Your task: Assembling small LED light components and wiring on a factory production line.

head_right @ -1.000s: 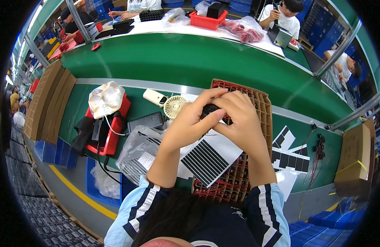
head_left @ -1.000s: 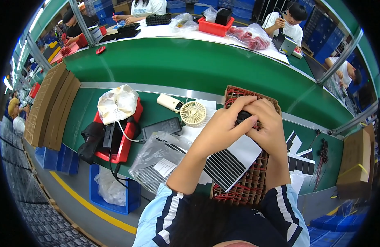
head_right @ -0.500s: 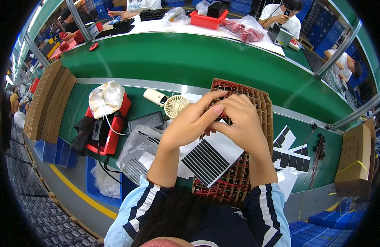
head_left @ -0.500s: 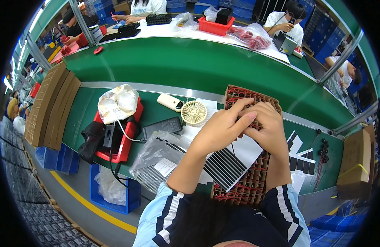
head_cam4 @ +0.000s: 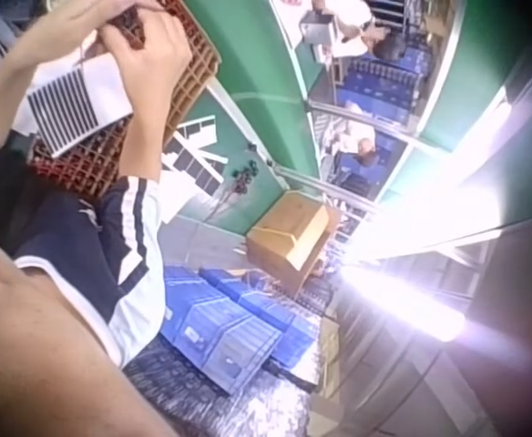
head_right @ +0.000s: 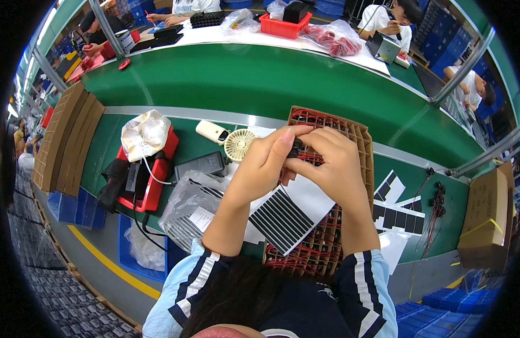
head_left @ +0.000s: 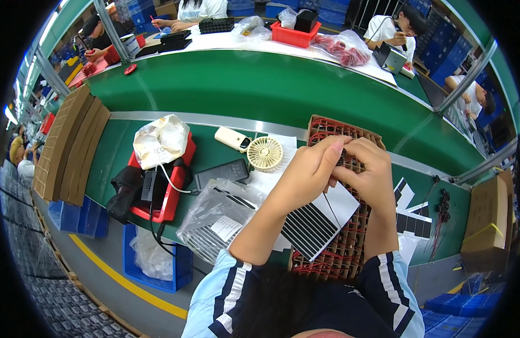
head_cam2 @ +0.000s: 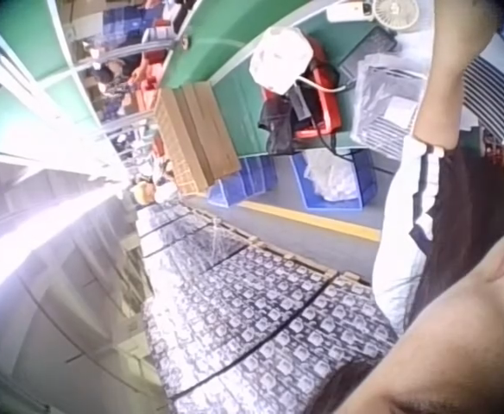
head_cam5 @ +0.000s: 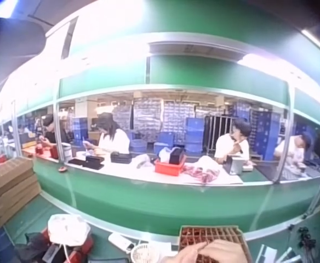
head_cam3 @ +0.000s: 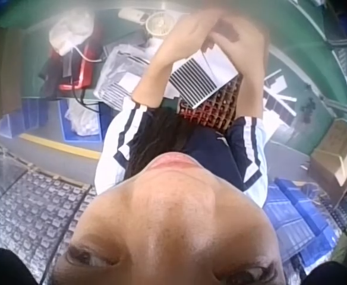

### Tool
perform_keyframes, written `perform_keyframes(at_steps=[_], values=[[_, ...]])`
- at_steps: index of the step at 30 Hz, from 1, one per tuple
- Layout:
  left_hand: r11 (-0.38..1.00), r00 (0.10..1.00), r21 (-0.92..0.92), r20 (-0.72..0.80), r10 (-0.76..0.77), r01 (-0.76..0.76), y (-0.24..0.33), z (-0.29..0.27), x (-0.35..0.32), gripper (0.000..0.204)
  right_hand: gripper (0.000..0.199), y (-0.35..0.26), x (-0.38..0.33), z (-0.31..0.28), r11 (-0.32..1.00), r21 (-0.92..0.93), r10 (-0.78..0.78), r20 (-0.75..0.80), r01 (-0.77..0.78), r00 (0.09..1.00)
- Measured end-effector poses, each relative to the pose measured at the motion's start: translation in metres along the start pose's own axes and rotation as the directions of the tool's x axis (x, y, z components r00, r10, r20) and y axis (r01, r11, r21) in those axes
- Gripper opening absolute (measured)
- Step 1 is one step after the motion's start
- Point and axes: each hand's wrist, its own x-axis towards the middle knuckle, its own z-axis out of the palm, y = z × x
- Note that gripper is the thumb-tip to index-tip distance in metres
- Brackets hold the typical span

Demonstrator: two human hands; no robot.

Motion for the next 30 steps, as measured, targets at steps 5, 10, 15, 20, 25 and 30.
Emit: perform_keyframes(at_steps=[5, 10, 15, 20, 25, 30], values=[[0.949, 0.995, 0.303, -0.022, 0.101, -0.09, -0.01, 0.003, 0.007, 0.037, 0.025, 0.013, -0.005, -0.007, 0.998, -0.056, 0.007, 0.115, -0.001, 0.993], [0.979, 0.985, 0.14, -0.072, 0.158, -0.147, -0.011, 0.004, 0.012, 0.032, 0.019, 0.01, 0.005, -0.005, 0.999, -0.042, 0.03, 0.109, -0.026, 0.994], [0.993, 0.996, 0.097, -0.051, 0.07, -0.065, -0.006, -0.002, 0.013, 0.024, 0.03, 0.018, -0.002, -0.016, 0.991, -0.053, 0.128, 0.194, -0.12, 0.973], [0.994, 0.992, -0.028, -0.066, 0.103, -0.106, -0.006, -0.007, 0.01, 0.029, 0.027, 0.037, -0.037, -0.033, 0.971, -0.154, 0.23, 0.381, -0.184, 0.895], [0.993, 0.994, -0.036, 0.003, 0.112, -0.112, -0.008, -0.008, 0.009, 0.03, 0.018, 0.061, -0.094, -0.05, 0.874, -0.27, 0.484, 0.538, -0.403, 0.69], [0.955, 0.969, -0.193, 0.058, 0.242, -0.227, -0.027, 0.004, 0.014, 0.026, 0.01, 0.078, -0.16, -0.088, 0.687, -0.487, 0.724, 0.395, -0.539, 0.566]])
